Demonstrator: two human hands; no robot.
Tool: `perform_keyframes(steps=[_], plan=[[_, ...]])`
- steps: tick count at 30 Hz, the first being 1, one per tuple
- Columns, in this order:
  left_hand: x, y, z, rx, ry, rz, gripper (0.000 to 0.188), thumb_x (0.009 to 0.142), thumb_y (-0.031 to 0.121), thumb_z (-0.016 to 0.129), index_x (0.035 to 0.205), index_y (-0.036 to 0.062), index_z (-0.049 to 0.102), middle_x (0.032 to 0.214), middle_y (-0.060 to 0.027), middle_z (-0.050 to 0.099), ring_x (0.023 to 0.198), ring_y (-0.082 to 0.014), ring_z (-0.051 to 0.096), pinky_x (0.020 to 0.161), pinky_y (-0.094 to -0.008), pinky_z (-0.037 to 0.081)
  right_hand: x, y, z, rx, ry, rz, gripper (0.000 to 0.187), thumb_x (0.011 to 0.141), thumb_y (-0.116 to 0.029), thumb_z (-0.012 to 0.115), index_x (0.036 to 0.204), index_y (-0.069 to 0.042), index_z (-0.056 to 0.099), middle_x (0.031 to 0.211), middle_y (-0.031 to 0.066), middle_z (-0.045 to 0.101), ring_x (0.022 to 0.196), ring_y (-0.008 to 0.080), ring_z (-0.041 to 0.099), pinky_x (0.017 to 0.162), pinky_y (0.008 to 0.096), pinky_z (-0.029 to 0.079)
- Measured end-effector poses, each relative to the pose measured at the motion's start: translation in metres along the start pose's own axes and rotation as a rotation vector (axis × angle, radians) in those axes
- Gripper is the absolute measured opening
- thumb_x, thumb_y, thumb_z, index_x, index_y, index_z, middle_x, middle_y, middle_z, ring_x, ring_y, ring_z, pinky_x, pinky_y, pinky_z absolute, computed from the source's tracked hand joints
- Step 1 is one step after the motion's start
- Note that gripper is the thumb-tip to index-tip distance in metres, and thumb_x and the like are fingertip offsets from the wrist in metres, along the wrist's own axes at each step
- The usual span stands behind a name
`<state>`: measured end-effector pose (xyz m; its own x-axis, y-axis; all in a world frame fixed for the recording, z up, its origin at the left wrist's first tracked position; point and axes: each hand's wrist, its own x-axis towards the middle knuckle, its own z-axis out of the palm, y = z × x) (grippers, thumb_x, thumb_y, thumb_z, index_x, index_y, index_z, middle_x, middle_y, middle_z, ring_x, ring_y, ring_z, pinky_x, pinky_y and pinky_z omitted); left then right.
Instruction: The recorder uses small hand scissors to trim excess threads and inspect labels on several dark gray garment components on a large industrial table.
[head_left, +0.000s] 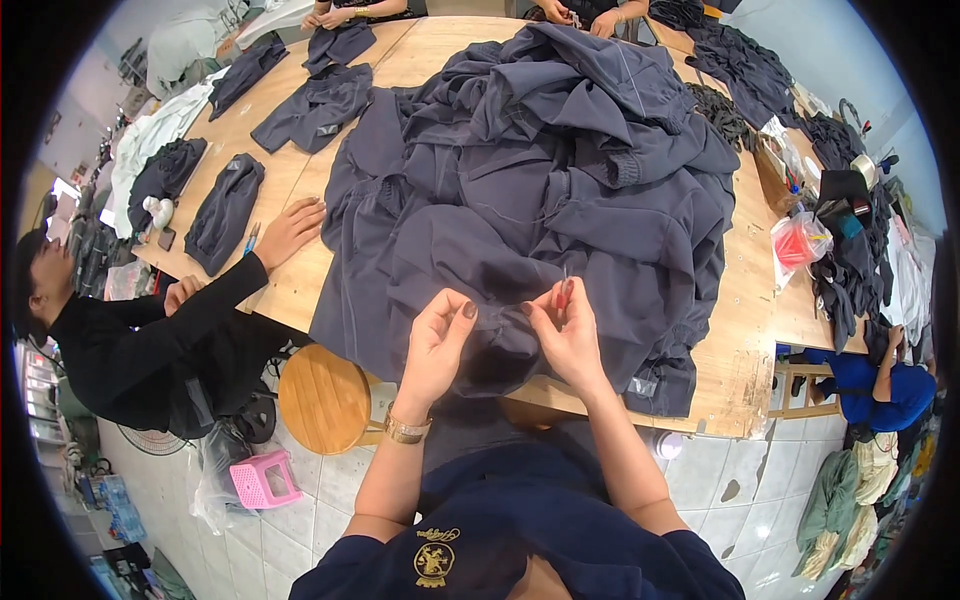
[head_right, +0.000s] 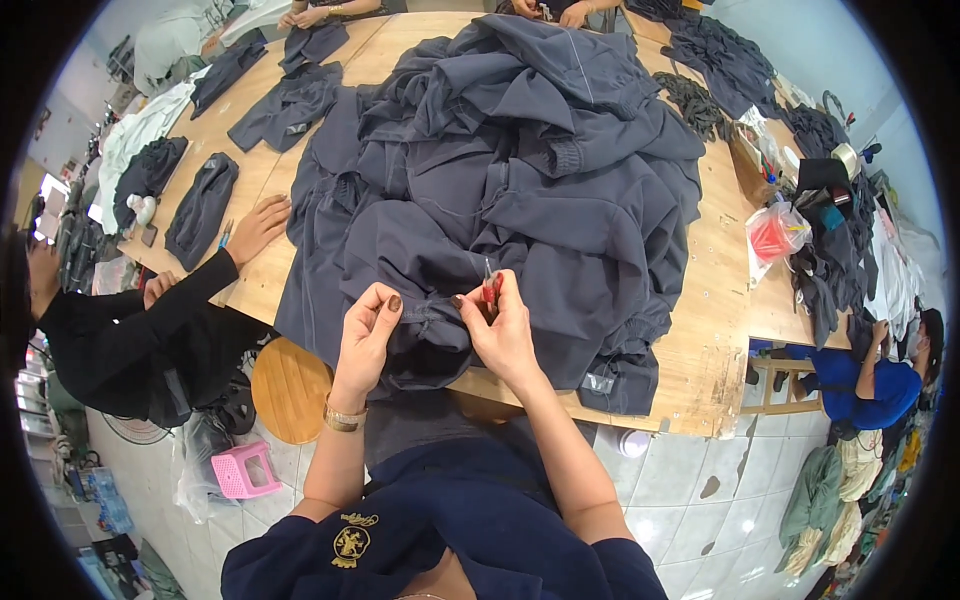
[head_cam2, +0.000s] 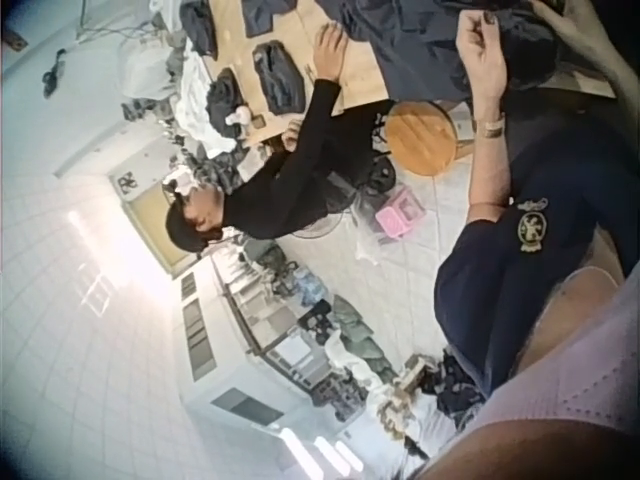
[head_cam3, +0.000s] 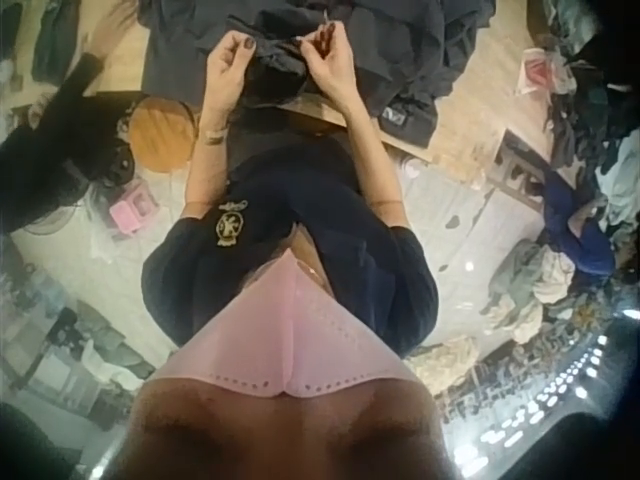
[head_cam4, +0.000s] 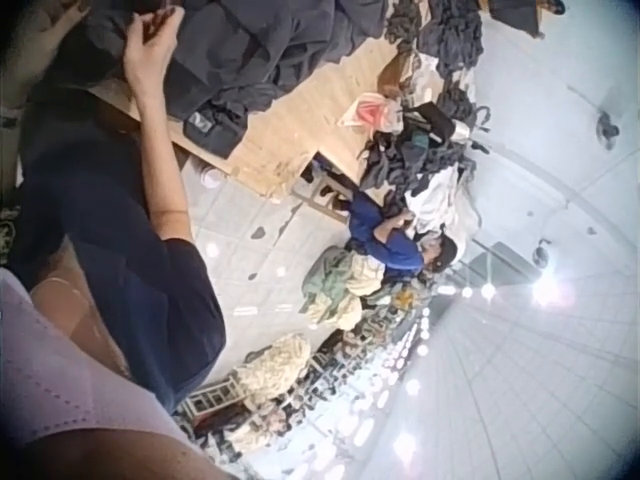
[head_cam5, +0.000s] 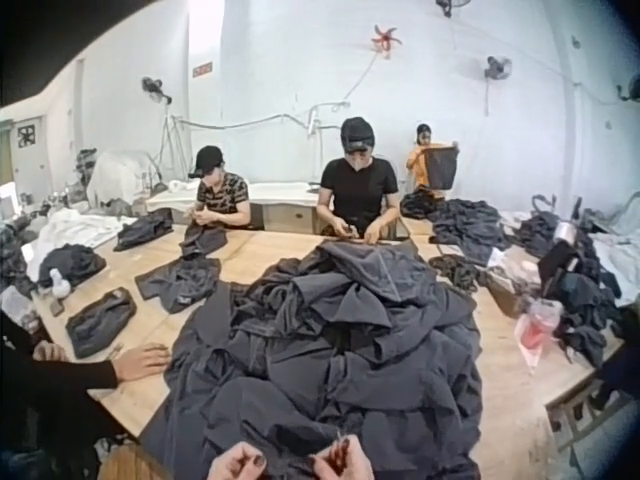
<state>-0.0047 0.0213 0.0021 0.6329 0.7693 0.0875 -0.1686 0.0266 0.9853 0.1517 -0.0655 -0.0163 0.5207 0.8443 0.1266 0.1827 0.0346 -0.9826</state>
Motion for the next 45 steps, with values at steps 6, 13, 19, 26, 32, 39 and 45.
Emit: perform_keyframes(steps=[6, 13, 19, 26, 32, 39, 45], plan=[[-0.002, 0.002, -0.001, -0.039, -0.029, -0.022, 0.006, 0.094, 0.008, 0.052, 0.094, 0.0027, 0.05, 0.077, 0.0064, 0.046, 0.068, 0.0009, 0.038, 0.058, -0.0141, 0.031, -0.003, -0.013, 0.002, 0.128, 0.011, -0.111, 0.022, 0.08, 0.005, 0.056, 0.085, -0.005, 0.036, 0.085, 0.0076, 0.057, 0.075, 0.01, 0.05, 0.07, 0.0235, 0.042], [0.0, 0.008, 0.006, -0.068, -0.03, -0.032, 0.02, 0.093, 0.002, 0.052, 0.113, -0.001, 0.05, 0.094, 0.0005, 0.056, 0.075, 0.0005, 0.046, 0.067, -0.0149, 0.039, -0.001, -0.037, 0.005, -0.006, -0.153, -0.251, 0.028, 0.077, 0.008, 0.056, 0.083, -0.006, 0.032, 0.089, 0.0105, 0.059, 0.081, 0.0133, 0.052, 0.074, 0.0262, 0.042], [0.002, 0.007, 0.003, 0.153, -0.046, 0.075, 0.017, 0.094, 0.007, 0.05, 0.104, -0.0017, 0.06, 0.095, -0.0033, 0.062, 0.084, -0.0079, 0.055, 0.077, -0.0207, 0.043, 0.002, -0.037, -0.002, 0.004, -0.1, -0.256, 0.024, 0.082, 0.007, 0.056, 0.088, -0.004, 0.036, 0.08, 0.0091, 0.058, 0.071, 0.014, 0.054, 0.067, 0.0252, 0.044], [-0.002, 0.015, 0.006, 0.245, -0.158, -0.015, 0.017, 0.09, 0.002, 0.049, 0.1, -0.0023, 0.062, 0.089, -0.0048, 0.065, 0.082, -0.01, 0.057, 0.076, -0.024, 0.045, 0.002, -0.059, -0.006, -0.027, -0.157, -0.199, 0.023, 0.083, 0.006, 0.055, 0.087, -0.004, 0.035, 0.08, 0.0081, 0.057, 0.07, 0.0106, 0.051, 0.063, 0.0247, 0.043], [0.002, 0.019, 0.012, 0.32, -0.147, 0.082, 0.013, 0.079, 0.002, 0.065, 0.092, -0.0019, 0.063, 0.085, -0.0081, 0.064, 0.08, -0.0161, 0.06, 0.076, -0.0261, 0.046, 0.01, -0.057, -0.005, -0.02, -0.283, -0.192, 0.021, 0.083, 0.005, 0.056, 0.09, -0.003, 0.038, 0.08, 0.0068, 0.057, 0.07, 0.0096, 0.05, 0.063, 0.0257, 0.044], [0.01, 0.023, 0.011, 0.38, -0.216, 0.159, 0.008, 0.081, -0.003, 0.062, 0.088, -0.0016, 0.06, 0.097, -0.0069, 0.06, 0.089, -0.0133, 0.055, 0.082, -0.0248, 0.043, 0.014, -0.058, -0.01, 0.106, -0.3, -0.108, 0.024, 0.085, 0.005, 0.055, 0.086, -0.007, 0.035, 0.084, 0.0056, 0.056, 0.07, 0.0078, 0.048, 0.062, 0.0229, 0.042], [0.018, 0.024, 0.007, 0.17, -0.179, -0.02, 0.01, 0.091, 0.01, 0.058, 0.091, -0.0007, 0.059, 0.088, -0.0027, 0.065, 0.082, -0.0073, 0.057, 0.075, -0.0222, 0.046, 0.016, -0.035, -0.028, 0.614, -0.253, 0.021, 0.021, 0.097, -0.022, 0.048, 0.087, -0.007, 0.039, 0.08, -0.0007, 0.047, 0.067, 0.0034, 0.041, 0.057, 0.0177, 0.034]])
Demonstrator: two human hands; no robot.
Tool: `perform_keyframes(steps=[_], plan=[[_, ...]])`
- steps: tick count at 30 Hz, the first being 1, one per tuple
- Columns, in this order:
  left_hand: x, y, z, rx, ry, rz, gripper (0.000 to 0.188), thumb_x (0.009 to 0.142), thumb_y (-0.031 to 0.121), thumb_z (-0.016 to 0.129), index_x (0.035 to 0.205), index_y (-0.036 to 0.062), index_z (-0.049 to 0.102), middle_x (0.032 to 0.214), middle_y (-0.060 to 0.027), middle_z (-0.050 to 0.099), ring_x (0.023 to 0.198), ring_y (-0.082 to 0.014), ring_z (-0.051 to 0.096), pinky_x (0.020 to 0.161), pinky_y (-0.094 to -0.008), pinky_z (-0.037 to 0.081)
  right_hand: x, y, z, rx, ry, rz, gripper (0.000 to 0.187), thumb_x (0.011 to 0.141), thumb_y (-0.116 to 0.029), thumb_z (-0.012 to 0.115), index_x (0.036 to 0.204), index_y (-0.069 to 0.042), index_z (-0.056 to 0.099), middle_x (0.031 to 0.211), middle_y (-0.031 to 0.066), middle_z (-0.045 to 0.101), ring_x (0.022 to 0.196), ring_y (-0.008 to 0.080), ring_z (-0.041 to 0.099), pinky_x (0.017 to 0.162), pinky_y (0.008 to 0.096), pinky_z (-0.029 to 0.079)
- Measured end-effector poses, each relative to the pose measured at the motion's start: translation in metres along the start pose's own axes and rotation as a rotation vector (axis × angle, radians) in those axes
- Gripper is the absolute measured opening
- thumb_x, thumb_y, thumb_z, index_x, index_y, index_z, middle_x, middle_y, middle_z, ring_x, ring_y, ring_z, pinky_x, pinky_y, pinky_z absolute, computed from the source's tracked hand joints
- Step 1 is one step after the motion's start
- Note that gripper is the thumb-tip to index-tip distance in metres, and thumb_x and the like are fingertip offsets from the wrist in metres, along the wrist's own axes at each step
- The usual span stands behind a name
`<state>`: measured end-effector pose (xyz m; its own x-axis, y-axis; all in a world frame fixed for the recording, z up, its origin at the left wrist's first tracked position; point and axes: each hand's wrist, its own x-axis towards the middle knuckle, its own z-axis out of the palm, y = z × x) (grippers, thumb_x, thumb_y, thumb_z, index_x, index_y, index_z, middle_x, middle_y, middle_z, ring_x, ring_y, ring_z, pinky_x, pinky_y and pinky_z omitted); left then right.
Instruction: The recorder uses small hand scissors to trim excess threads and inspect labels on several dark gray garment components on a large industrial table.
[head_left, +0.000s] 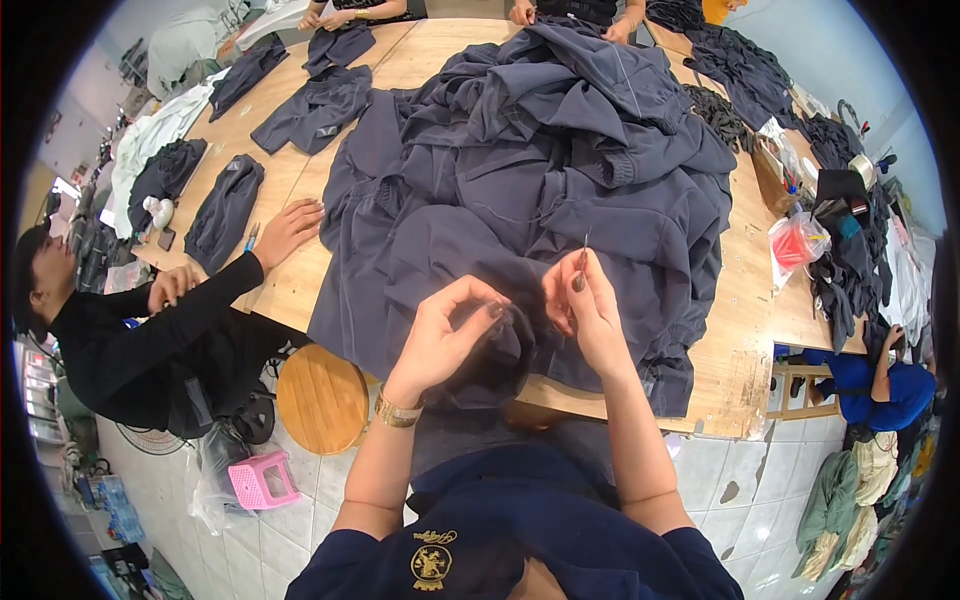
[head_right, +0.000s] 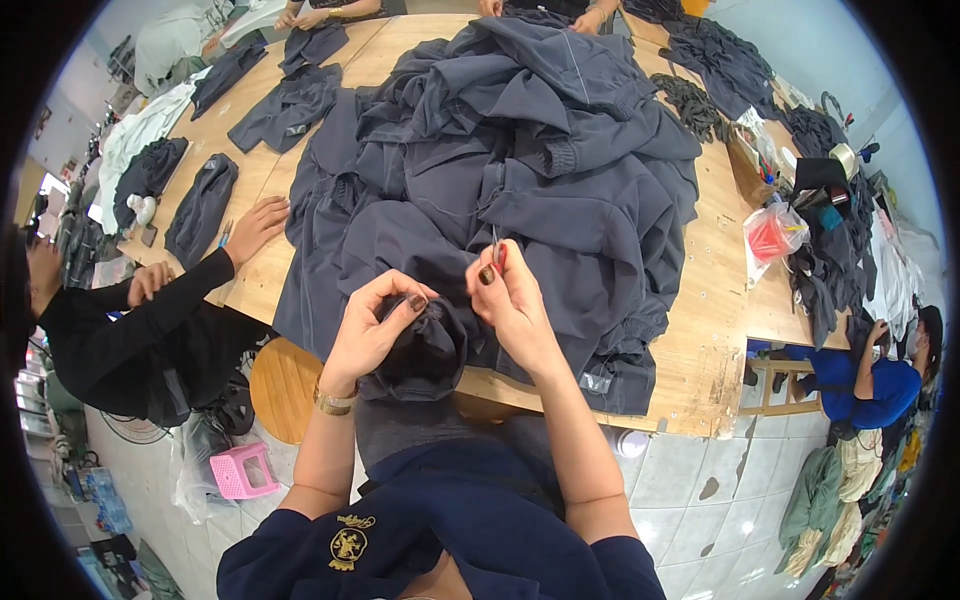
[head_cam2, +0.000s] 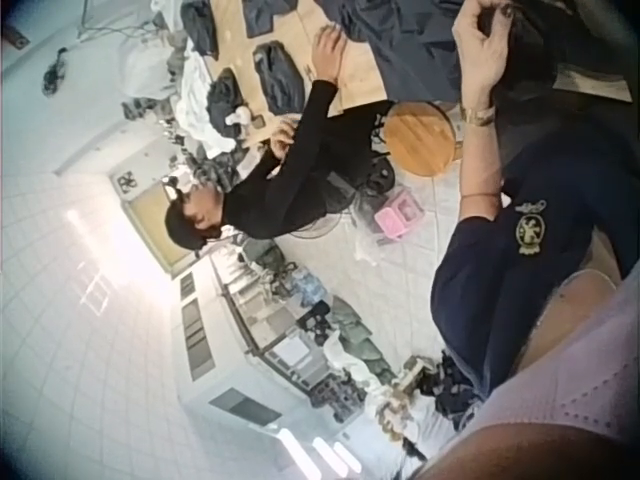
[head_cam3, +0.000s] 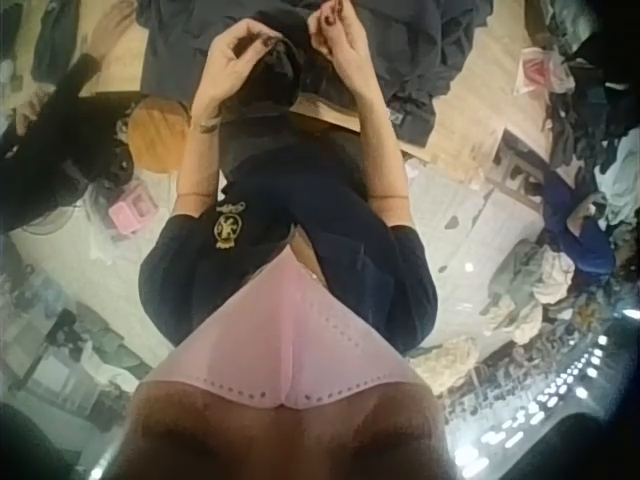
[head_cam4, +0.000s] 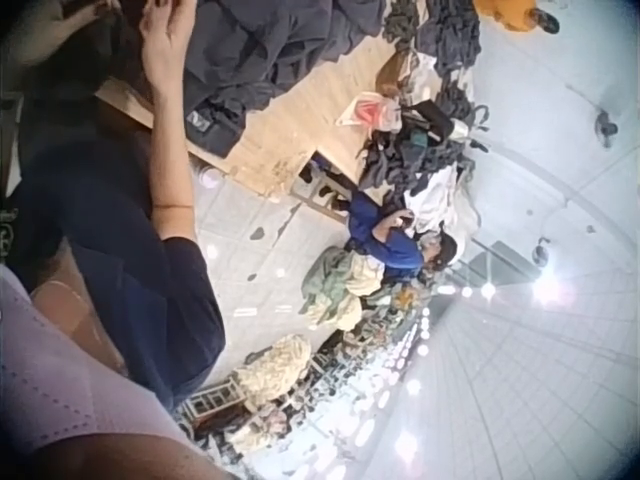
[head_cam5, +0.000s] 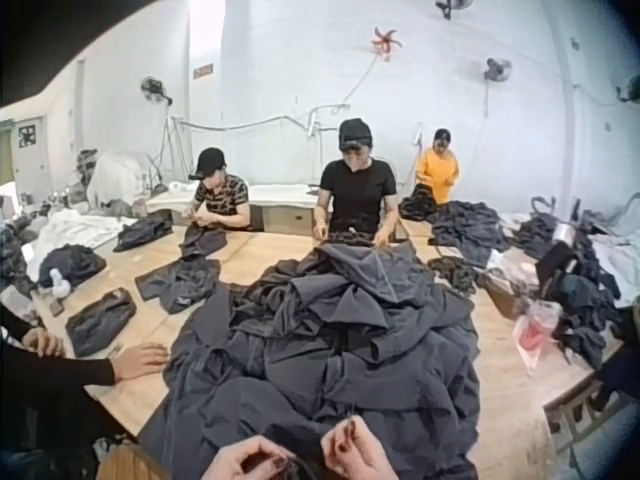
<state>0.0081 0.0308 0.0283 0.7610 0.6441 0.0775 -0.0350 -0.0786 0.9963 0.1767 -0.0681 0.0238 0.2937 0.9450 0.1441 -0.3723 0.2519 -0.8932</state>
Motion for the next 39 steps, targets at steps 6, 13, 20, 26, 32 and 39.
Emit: perform_keyframes(steps=[6, 13, 20, 26, 32, 39], plan=[[0.004, -0.004, -0.007, -0.075, -0.036, -0.025, 0.008, 0.093, 0.008, 0.055, 0.089, 0.0018, 0.053, 0.086, 0.0001, 0.059, 0.079, -0.0041, 0.051, 0.074, -0.0199, 0.043, -0.013, 0.011, -0.012, -0.645, -0.143, 0.111, 0.035, 0.09, -0.032, 0.057, 0.08, 0.0, 0.045, 0.059, 0.0052, 0.039, 0.059, 0.0096, 0.033, 0.052, 0.0275, 0.032], [0.006, -0.005, -0.009, -0.082, -0.094, -0.028, 0.014, 0.092, 0.015, 0.057, 0.091, 0.0017, 0.056, 0.086, 0.0004, 0.061, 0.079, -0.0043, 0.053, 0.072, -0.0197, 0.043, -0.011, 0.004, -0.018, -0.748, -0.34, 0.18, 0.039, 0.09, -0.037, 0.054, 0.079, 0.0, 0.047, 0.058, 0.0102, 0.039, 0.054, 0.0178, 0.032, 0.051, 0.0323, 0.031], [0.009, -0.002, -0.008, -0.01, -0.163, -0.046, 0.016, 0.092, 0.017, 0.058, 0.089, 0.0013, 0.058, 0.083, 0.0017, 0.059, 0.079, -0.0045, 0.051, 0.072, -0.021, 0.043, -0.005, -0.008, -0.017, -0.808, -0.444, 0.213, 0.043, 0.089, -0.043, 0.054, 0.078, -0.001, 0.053, 0.056, 0.0094, 0.044, 0.051, 0.0202, 0.037, 0.051, 0.0335, 0.034], [0.011, 0.0, -0.007, -0.066, -0.208, -0.101, 0.014, 0.091, 0.015, 0.058, 0.09, 0.0012, 0.059, 0.085, 0.0007, 0.06, 0.08, -0.0057, 0.053, 0.074, -0.0213, 0.043, -0.005, -0.004, -0.022, -0.825, -0.446, 0.188, 0.045, 0.089, -0.045, 0.055, 0.078, -0.001, 0.054, 0.057, 0.009, 0.045, 0.051, 0.0211, 0.038, 0.051, 0.0331, 0.035], [0.012, -0.008, -0.01, -0.224, -0.162, -0.078, 0.012, 0.089, 0.013, 0.06, 0.091, 0.0015, 0.061, 0.093, -0.0018, 0.062, 0.087, -0.0074, 0.055, 0.079, -0.0225, 0.044, -0.004, -0.009, -0.02, -0.827, -0.409, 0.196, 0.044, 0.088, -0.044, 0.055, 0.076, -0.001, 0.052, 0.056, 0.0095, 0.047, 0.05, 0.0237, 0.04, 0.052, 0.0334, 0.035], [0.013, -0.015, -0.017, -0.348, -0.139, -0.112, 0.01, 0.088, 0.01, 0.061, 0.091, 0.0003, 0.063, 0.093, -0.0029, 0.064, 0.085, -0.0076, 0.057, 0.078, -0.0218, 0.046, 0.003, -0.019, -0.013, -0.965, -0.4, 0.182, 0.033, 0.087, -0.032, 0.057, 0.077, -0.001, 0.051, 0.057, 0.0111, 0.048, 0.051, 0.0217, 0.043, 0.052, 0.0324, 0.035]])
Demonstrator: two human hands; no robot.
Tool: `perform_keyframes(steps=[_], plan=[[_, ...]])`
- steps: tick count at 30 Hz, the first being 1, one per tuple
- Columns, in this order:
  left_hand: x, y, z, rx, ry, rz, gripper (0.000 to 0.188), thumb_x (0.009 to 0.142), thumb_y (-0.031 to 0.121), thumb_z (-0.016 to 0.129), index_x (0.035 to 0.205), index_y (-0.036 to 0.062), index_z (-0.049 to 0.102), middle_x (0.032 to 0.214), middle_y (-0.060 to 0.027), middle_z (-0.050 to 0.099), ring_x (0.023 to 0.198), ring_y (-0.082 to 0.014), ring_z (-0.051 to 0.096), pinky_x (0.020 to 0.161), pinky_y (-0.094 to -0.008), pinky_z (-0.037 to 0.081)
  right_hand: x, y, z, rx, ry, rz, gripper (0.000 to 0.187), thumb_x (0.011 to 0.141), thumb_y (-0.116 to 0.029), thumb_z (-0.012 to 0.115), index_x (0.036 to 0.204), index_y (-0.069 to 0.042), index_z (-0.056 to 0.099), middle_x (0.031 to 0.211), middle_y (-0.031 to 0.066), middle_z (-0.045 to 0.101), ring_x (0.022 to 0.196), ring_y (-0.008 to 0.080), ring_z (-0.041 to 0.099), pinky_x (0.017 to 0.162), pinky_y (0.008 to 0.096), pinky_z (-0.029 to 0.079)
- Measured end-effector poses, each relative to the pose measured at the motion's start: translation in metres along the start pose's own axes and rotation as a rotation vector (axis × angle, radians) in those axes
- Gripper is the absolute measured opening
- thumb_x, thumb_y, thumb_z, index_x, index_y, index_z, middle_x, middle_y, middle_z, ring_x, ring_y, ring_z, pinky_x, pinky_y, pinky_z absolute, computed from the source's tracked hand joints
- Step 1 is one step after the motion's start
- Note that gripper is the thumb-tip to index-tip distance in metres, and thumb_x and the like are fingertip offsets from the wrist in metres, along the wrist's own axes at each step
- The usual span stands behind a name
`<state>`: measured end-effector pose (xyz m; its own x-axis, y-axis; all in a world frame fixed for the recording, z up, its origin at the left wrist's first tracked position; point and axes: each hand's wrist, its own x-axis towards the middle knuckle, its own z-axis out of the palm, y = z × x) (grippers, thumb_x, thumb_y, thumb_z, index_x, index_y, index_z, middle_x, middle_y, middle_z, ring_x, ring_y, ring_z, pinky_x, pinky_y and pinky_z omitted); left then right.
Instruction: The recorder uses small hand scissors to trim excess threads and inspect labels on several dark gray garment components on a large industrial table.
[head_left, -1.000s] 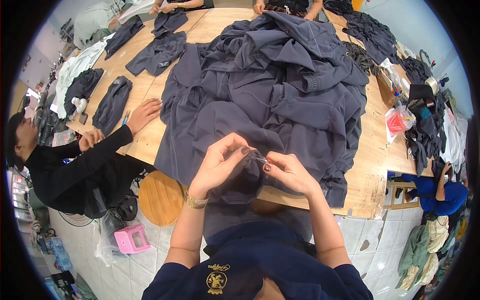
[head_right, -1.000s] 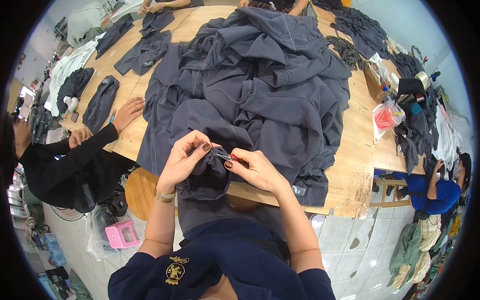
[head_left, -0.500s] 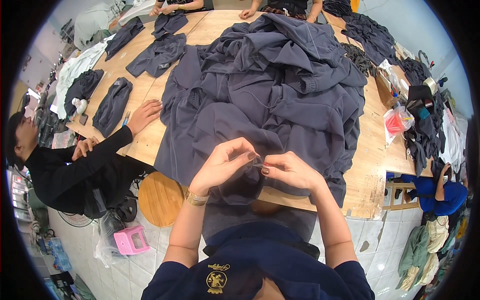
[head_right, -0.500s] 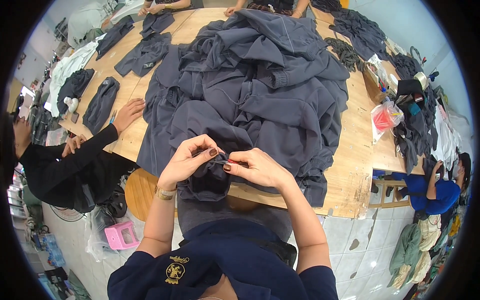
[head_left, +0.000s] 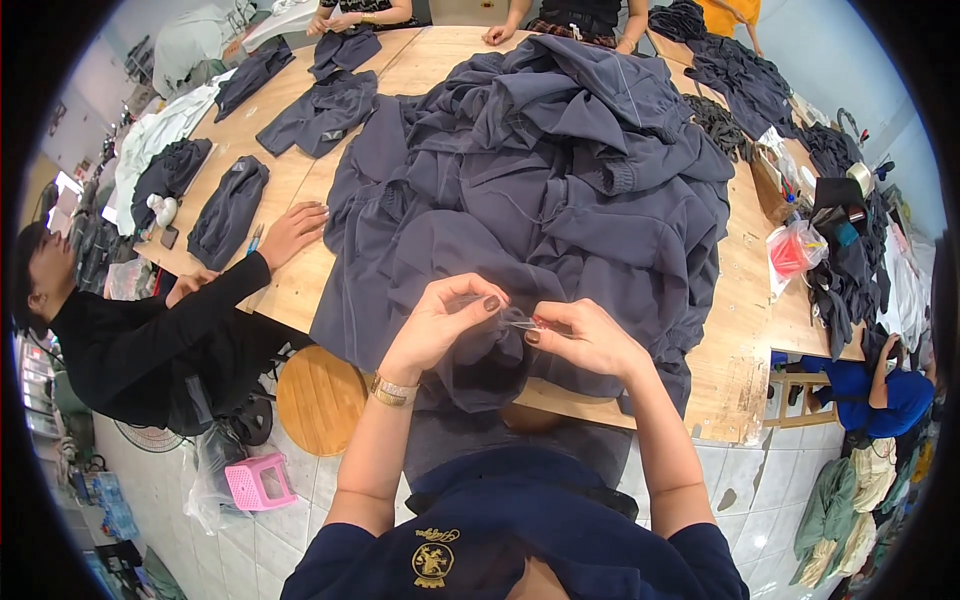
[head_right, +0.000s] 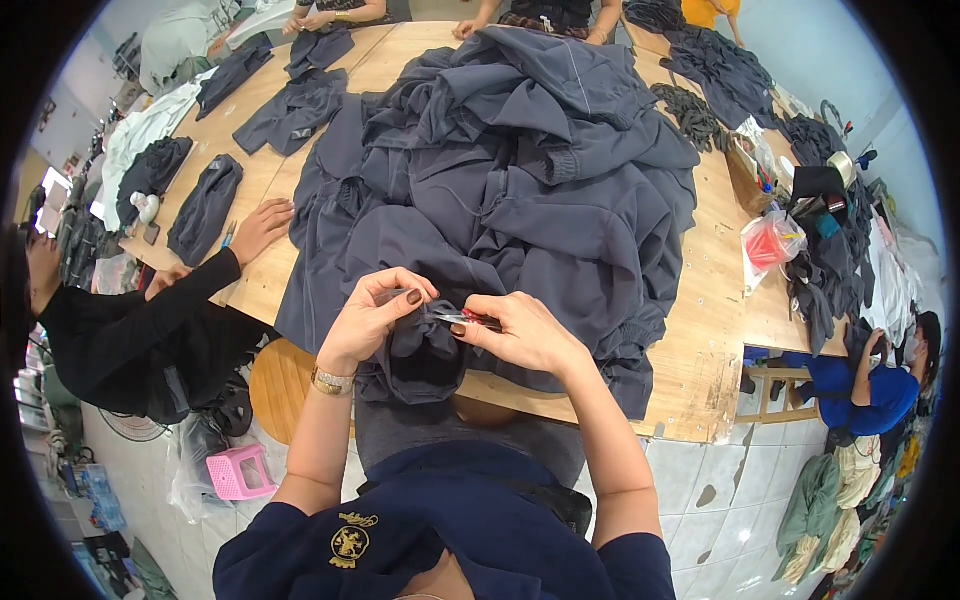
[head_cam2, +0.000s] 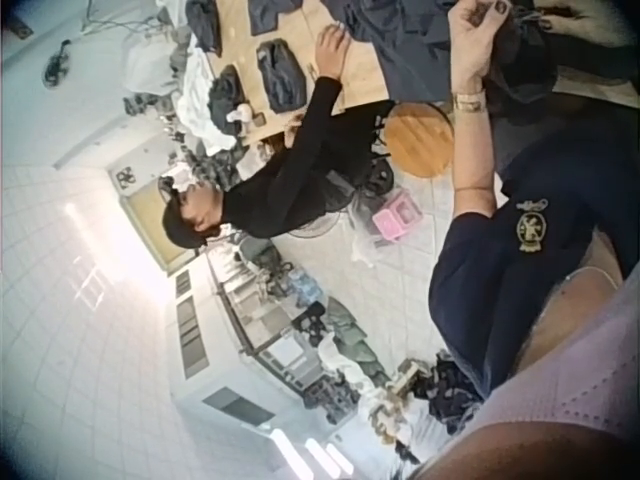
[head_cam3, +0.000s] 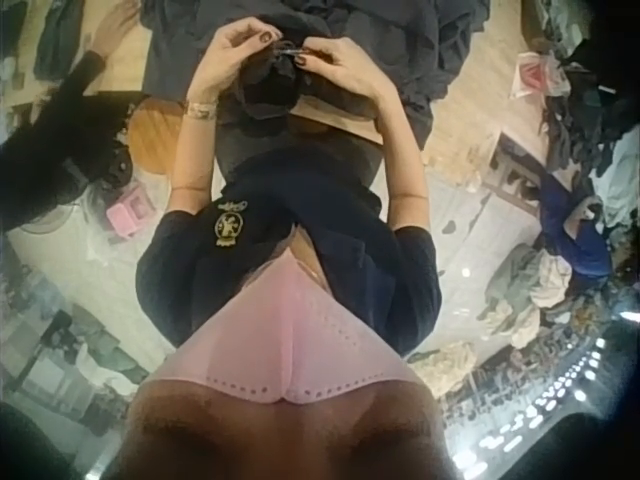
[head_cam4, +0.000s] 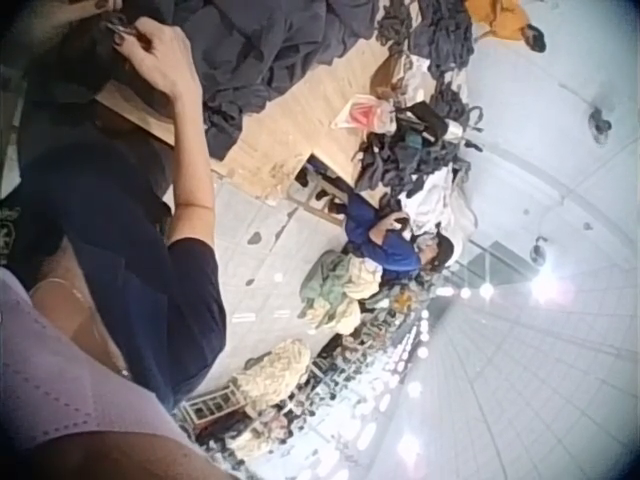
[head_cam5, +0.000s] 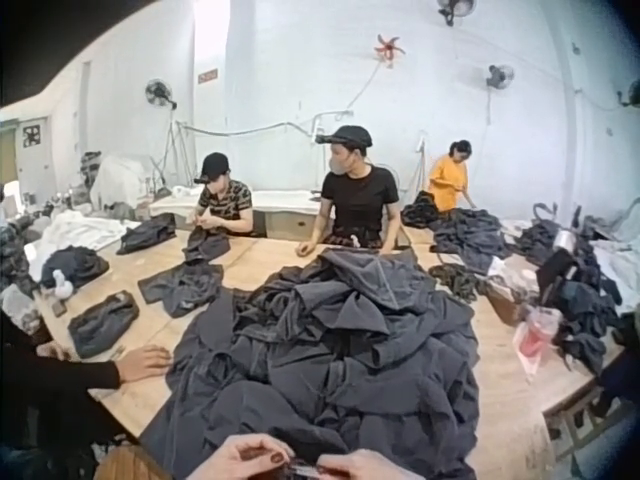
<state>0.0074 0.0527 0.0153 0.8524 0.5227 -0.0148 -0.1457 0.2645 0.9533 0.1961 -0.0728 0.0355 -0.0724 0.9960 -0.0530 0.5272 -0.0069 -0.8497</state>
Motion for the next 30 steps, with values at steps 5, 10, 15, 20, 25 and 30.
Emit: perform_keyframes(steps=[5, 10, 15, 20, 25, 30], plan=[[0.002, 0.0, -0.001, -0.026, -0.006, -0.011, 0.01, 0.088, 0.01, 0.062, 0.091, 0.0, 0.063, 0.091, -0.0027, 0.064, 0.083, -0.0078, 0.058, 0.076, -0.0218, 0.048, 0.006, -0.004, -0.002, -0.072, -0.014, -0.02, 0.033, 0.085, -0.033, 0.058, 0.079, -0.001, 0.054, 0.061, 0.0139, 0.054, 0.055, 0.0288, 0.051, 0.053, 0.036, 0.038], [0.003, 0.003, 0.0, 0.013, -0.037, -0.011, 0.011, 0.087, 0.01, 0.063, 0.091, 0.0001, 0.063, 0.09, -0.0025, 0.064, 0.083, -0.0082, 0.059, 0.076, -0.0221, 0.048, 0.011, -0.003, -0.003, -0.135, -0.042, -0.055, 0.034, 0.085, -0.035, 0.058, 0.08, -0.002, 0.056, 0.064, 0.0141, 0.057, 0.058, 0.0307, 0.053, 0.054, 0.0369, 0.039], [0.005, 0.006, 0.001, 0.018, -0.05, -0.034, 0.012, 0.087, 0.012, 0.064, 0.088, 0.0007, 0.063, 0.086, -0.0019, 0.064, 0.08, -0.0078, 0.058, 0.074, -0.0212, 0.047, 0.013, -0.002, -0.003, -0.178, -0.05, -0.091, 0.036, 0.086, -0.039, 0.055, 0.081, -0.004, 0.058, 0.061, 0.0137, 0.056, 0.06, 0.0326, 0.056, 0.056, 0.0399, 0.042], [0.007, 0.002, 0.001, 0.008, 0.015, -0.044, 0.013, 0.088, 0.014, 0.062, 0.082, 0.002, 0.06, 0.082, -0.0027, 0.063, 0.077, -0.007, 0.055, 0.073, -0.0201, 0.043, 0.012, 0.002, -0.003, -0.127, -0.061, -0.108, 0.032, 0.088, -0.034, 0.057, 0.081, -0.002, 0.057, 0.061, 0.0093, 0.056, 0.055, 0.0244, 0.052, 0.055, 0.034, 0.041], [0.007, -0.001, -0.001, -0.088, 0.041, -0.062, 0.015, 0.09, 0.017, 0.061, 0.084, 0.0041, 0.056, 0.083, -0.0024, 0.062, 0.077, -0.0066, 0.055, 0.073, -0.02, 0.044, 0.008, 0.03, 0.014, 0.35, 0.073, -0.059, 0.026, 0.091, -0.028, 0.055, 0.083, -0.004, 0.05, 0.071, 0.0035, 0.054, 0.065, 0.0107, 0.047, 0.06, 0.0281, 0.039], [0.007, -0.008, -0.005, -0.24, 0.079, -0.087, 0.015, 0.093, 0.019, 0.056, 0.091, 0.0047, 0.055, 0.086, -0.0015, 0.06, 0.079, -0.009, 0.057, 0.078, -0.0235, 0.048, 0.02, 0.029, 0.045, 0.782, 0.279, -0.142, 0.022, 0.086, -0.007, 0.061, 0.085, -0.007, 0.039, 0.083, 0.0016, 0.052, 0.075, 0.0061, 0.046, 0.07, 0.0215, 0.04]])
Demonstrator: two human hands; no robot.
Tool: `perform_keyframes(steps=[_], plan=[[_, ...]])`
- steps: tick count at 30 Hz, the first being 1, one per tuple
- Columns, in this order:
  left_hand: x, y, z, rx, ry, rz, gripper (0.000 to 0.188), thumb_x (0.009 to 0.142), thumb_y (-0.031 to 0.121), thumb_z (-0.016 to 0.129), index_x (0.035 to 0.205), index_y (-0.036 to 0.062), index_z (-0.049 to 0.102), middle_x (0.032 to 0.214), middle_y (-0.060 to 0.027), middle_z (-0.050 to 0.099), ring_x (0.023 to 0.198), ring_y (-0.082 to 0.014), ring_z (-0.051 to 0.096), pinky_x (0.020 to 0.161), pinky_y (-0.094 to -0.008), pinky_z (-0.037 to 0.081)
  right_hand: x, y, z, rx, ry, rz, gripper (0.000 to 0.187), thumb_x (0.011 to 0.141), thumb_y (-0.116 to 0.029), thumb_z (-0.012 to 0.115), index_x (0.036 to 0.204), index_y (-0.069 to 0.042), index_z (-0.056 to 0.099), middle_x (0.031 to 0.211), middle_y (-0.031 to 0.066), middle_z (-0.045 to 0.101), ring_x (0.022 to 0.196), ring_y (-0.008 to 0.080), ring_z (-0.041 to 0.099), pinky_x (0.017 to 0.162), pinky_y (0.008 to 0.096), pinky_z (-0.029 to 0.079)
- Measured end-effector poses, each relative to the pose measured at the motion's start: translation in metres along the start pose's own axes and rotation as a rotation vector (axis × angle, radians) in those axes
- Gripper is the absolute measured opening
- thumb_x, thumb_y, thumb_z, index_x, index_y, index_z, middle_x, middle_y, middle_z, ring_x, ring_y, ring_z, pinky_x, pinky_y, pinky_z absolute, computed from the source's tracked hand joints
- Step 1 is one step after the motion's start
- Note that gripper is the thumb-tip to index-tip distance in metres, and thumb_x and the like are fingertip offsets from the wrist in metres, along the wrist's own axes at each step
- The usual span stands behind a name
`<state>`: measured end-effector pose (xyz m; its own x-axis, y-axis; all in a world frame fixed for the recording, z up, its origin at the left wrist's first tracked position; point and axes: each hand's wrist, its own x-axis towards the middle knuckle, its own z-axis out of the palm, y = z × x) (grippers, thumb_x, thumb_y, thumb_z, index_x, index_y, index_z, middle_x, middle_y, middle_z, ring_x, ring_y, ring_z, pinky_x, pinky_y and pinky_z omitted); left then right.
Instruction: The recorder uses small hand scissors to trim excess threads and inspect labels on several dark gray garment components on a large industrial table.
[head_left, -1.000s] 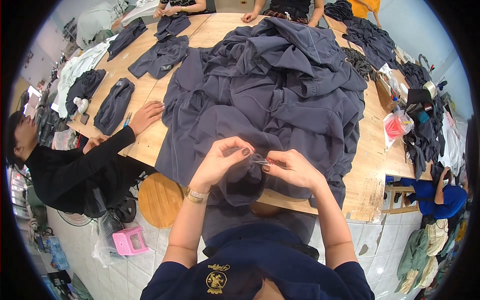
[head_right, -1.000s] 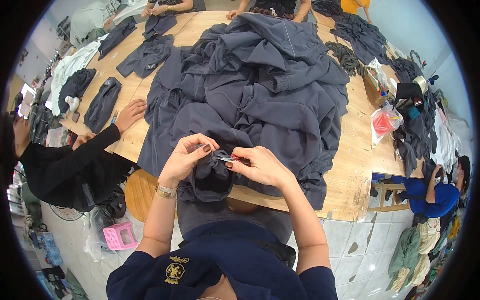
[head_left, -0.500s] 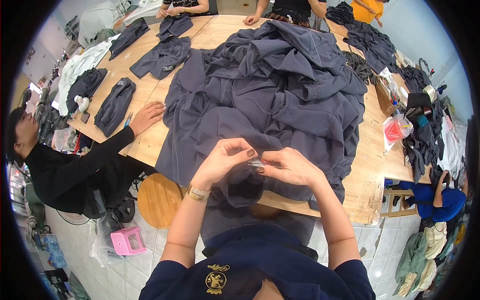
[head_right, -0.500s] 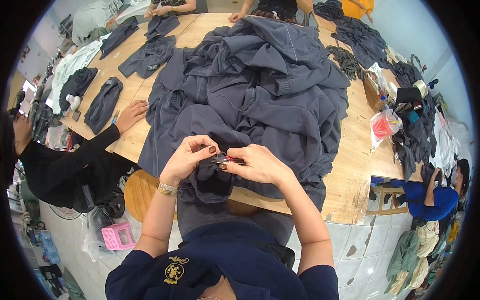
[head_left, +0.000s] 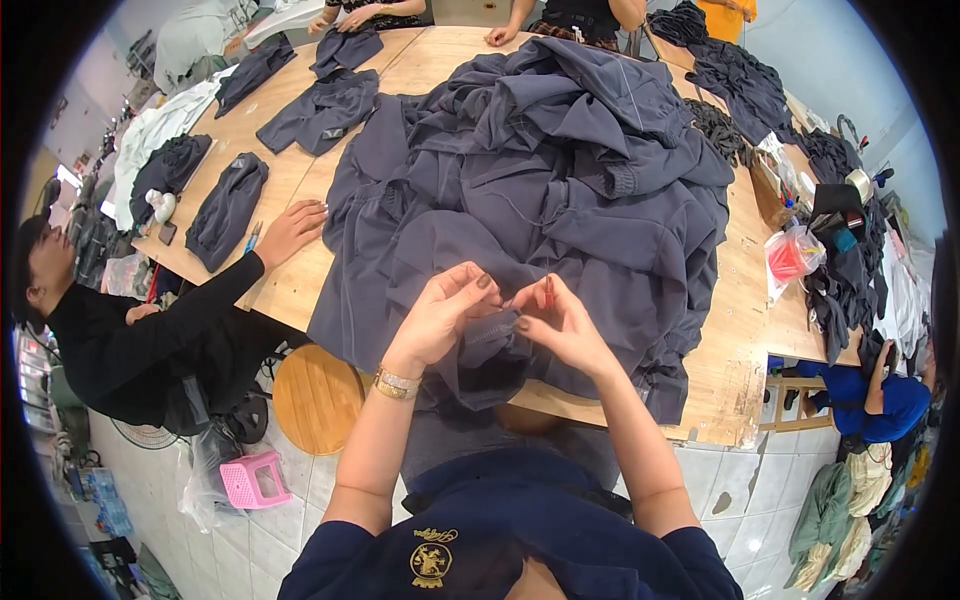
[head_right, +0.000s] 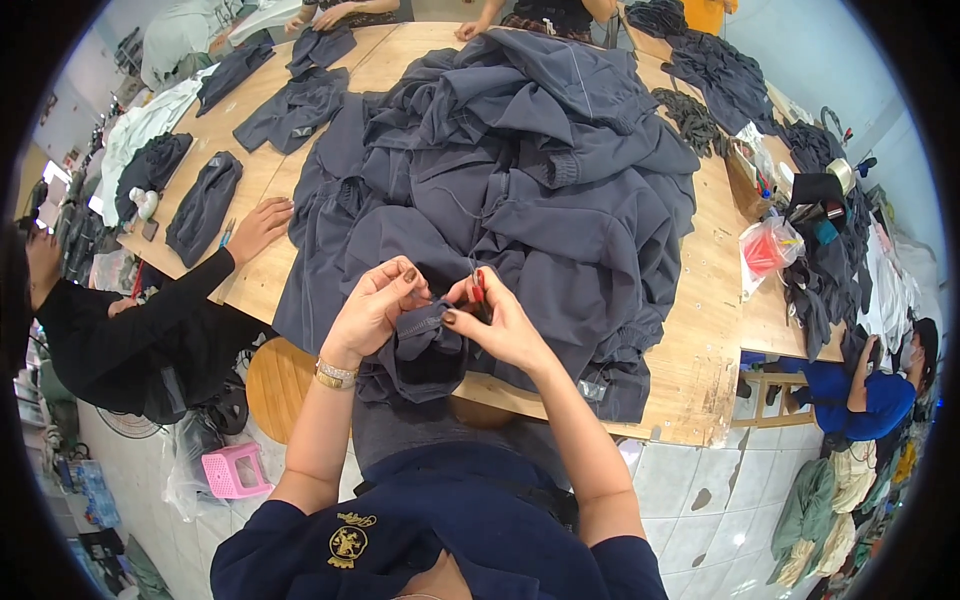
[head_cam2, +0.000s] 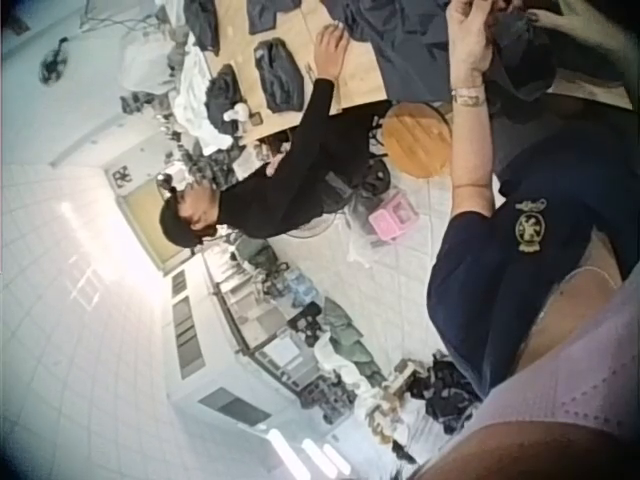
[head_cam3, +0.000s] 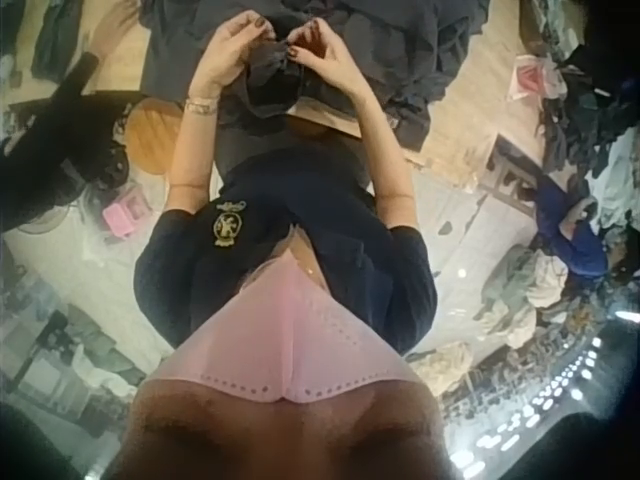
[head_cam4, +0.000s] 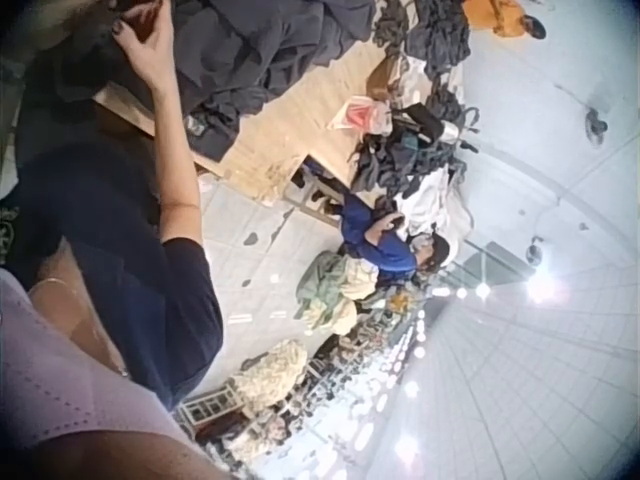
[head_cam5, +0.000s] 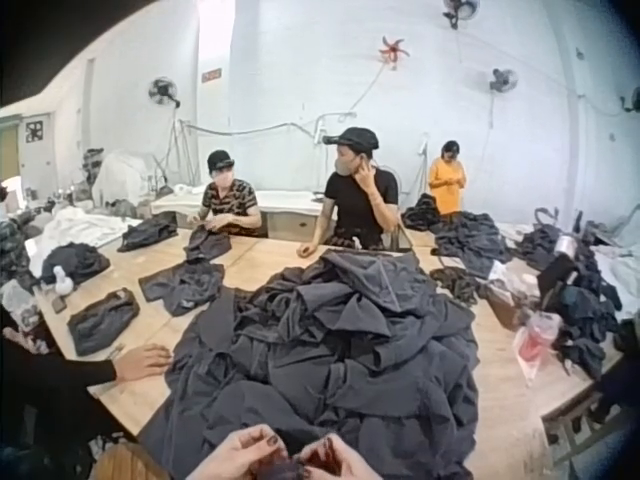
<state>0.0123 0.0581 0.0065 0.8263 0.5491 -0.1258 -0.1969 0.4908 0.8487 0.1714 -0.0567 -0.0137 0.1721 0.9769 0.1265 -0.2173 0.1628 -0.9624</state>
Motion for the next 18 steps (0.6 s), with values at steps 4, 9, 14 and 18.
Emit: perform_keyframes(steps=[4, 9, 14, 18], plan=[[-0.006, 0.002, 0.007, 0.088, 0.124, 0.025, 0.019, 0.092, 0.019, 0.057, 0.096, 0.001, 0.059, 0.088, -0.0014, 0.062, 0.082, -0.0076, 0.057, 0.078, -0.0233, 0.046, -0.001, 0.006, 0.004, 0.111, 0.117, 0.0, 0.031, 0.082, 0.001, 0.063, 0.082, -0.009, 0.034, 0.082, 0.0022, 0.051, 0.077, 0.0061, 0.048, 0.07, 0.0201, 0.041], [-0.022, 0.003, 0.012, 0.577, 0.036, -0.018, 0.023, 0.086, 0.012, 0.064, 0.102, -0.0037, 0.061, 0.091, -0.0016, 0.064, 0.082, -0.0052, 0.055, 0.075, -0.0207, 0.046, -0.003, 0.001, 0.009, 0.054, 0.251, -0.08, 0.027, 0.081, 0.002, 0.062, 0.083, -0.008, 0.037, 0.082, 0.0021, 0.051, 0.073, 0.0071, 0.046, 0.066, 0.0204, 0.04], [-0.024, 0.004, 0.012, 0.439, 0.09, 0.042, 0.019, 0.085, 0.007, 0.064, 0.1, -0.0039, 0.062, 0.089, -0.0006, 0.064, 0.081, -0.0052, 0.056, 0.074, -0.0202, 0.046, -0.005, -0.02, 0.018, -0.593, 0.336, -0.261, 0.023, 0.078, 0.008, 0.059, 0.094, -0.003, 0.046, 0.08, 0.005, 0.05, 0.067, 0.0139, 0.044, 0.065, 0.0239, 0.041], [-0.023, 0.002, 0.01, 0.458, 0.037, 0.037, 0.018, 0.085, 0.006, 0.062, 0.1, -0.0038, 0.062, 0.088, -0.0007, 0.065, 0.081, -0.0056, 0.057, 0.074, -0.0206, 0.047, 0.0, -0.035, 0.022, -0.471, 0.155, -0.231, 0.027, 0.079, 0.006, 0.058, 0.082, -0.006, 0.035, 0.087, 0.0076, 0.056, 0.072, 0.013, 0.047, 0.067, 0.0269, 0.042]])
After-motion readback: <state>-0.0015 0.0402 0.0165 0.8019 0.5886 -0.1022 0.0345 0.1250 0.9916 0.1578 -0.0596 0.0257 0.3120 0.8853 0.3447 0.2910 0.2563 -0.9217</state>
